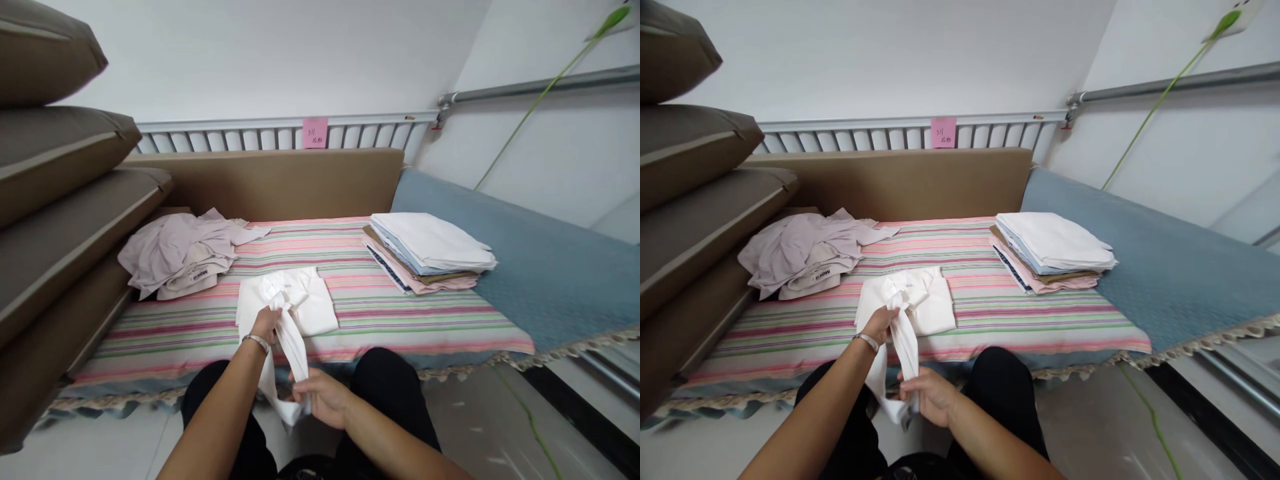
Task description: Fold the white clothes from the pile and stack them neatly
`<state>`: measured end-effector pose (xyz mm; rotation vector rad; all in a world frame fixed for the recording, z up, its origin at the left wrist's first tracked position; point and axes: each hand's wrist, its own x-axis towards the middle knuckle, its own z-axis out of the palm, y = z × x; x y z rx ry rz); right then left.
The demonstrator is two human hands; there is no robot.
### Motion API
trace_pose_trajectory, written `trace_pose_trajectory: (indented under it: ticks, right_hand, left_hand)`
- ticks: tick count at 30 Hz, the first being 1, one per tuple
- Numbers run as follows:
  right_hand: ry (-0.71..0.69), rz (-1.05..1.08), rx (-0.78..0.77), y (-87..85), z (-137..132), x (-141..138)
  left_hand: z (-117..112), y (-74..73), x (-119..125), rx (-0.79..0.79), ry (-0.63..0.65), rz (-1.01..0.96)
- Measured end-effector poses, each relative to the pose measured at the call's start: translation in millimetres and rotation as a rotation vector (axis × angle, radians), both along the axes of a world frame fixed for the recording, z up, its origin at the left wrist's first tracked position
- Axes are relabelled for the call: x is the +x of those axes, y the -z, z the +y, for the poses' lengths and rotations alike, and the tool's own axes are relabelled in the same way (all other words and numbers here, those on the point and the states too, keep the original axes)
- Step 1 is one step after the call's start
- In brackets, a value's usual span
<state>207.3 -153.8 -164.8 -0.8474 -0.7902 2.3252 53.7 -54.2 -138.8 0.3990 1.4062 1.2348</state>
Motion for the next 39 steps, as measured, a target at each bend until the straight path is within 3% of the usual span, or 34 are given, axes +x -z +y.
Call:
trace_pose_trajectory:
  ticks: [3,6,10,13,17,22,25,27,30,32,35,39]
  right_hand:
    - [-0.193,-0.061,0.034,-13.7,-8.1,50.5]
    - [-0.266,-0.268,0.115,-39.4,-8.7,106.5]
    - [-0.322,-0.657,0.373,-92.5,10.8,163.7]
    - [-0.278,-0.861,0.597,-137.1,38.9,185.8]
    - [-0.050,-0.910,0.836,-188.4,79.0,171.5]
    - [-0.014,-0.755,0.992,-220.2,115.6,83.4]
    - [-0.118,-0.700,1.104,-226.4,131.9,26.3]
    - [-0.196,-0.645,1.151,-231.5,141.0,-5.2]
    - [-0.222,-0.534,1.166,-237.3,155.6,-40.2]
    - [-0.184,-0.493,1.170,-230.5,168.3,-53.2]
    - [-0.113,-0.607,1.209,-189.7,189.2,-53.5]
    - [-0.208,-1.114,1.158,-101.7,203.7,-26.5]
  left_hand:
    - [2.9,5.3,-1.6,-0.032,-0.002,0.056]
    - [2.3,8.9,-0.2,-0.055,0.033,0.091]
    - [-1.2,11.2,1.8,-0.058,0.074,0.145]
    - [-3.3,12.8,2.5,-0.068,0.092,0.193]
    - [-5.7,13.0,2.6,-0.092,0.152,0.264]
    - [-10.1,4.0,-12.7,-0.107,0.211,0.429]
    - [-15.3,-8.5,-25.3,-0.029,0.125,0.587]
    - [-19.1,-18.9,-27.1,0.167,0.073,0.618]
    - [-21.0,-31.0,-19.8,0.513,0.057,0.331]
    - [-17.7,-32.0,-15.0,0.563,0.031,0.088]
    - [-7.5,-20.2,-17.1,0.456,-0.043,0.081]
    - [1.9,5.8,-32.1,0.241,-0.184,0.379]
